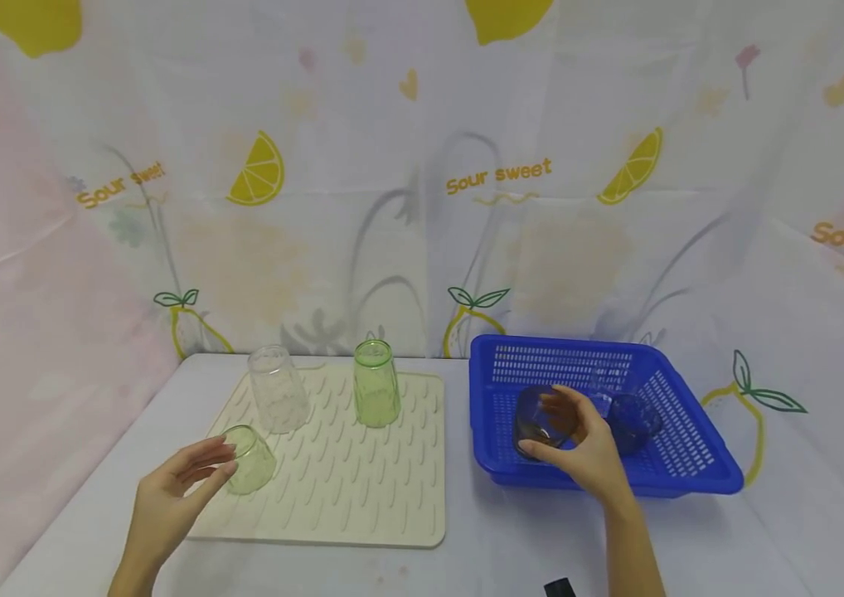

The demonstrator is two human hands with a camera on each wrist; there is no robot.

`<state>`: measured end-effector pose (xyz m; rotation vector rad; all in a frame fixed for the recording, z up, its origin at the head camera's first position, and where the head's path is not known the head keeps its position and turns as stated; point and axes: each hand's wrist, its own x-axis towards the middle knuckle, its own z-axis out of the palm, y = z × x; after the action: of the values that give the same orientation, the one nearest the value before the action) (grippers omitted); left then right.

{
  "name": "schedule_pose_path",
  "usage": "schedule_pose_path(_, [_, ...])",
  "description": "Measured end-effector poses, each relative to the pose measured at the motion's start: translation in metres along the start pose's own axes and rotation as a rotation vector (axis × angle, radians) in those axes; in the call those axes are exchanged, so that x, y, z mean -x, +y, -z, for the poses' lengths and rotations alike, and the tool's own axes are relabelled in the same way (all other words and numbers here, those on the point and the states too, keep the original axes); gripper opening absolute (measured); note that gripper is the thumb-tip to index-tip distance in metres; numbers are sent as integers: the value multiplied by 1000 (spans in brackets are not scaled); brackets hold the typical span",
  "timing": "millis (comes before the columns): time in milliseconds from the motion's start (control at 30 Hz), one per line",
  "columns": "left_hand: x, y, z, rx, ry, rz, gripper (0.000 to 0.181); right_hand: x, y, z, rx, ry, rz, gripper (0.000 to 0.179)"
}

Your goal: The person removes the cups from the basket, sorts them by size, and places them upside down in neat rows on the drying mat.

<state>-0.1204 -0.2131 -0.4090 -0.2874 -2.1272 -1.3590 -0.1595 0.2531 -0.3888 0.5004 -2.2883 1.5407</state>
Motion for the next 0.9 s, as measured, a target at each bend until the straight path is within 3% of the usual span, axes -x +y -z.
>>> schedule_pose_path(333, [-7, 23, -45, 162, -226, -33, 35, -1, -11, -22, -87, -54, 55, 75])
schedule_pose_path(667, [-16, 38, -90, 302, -367, -104, 36, -4, -21, -45, -233, -141, 185, 77])
schedule_pose_path(900, [-19, 49, -113, 371, -466, -101, 39, -6, -29, -62, -266, -188, 186, 80])
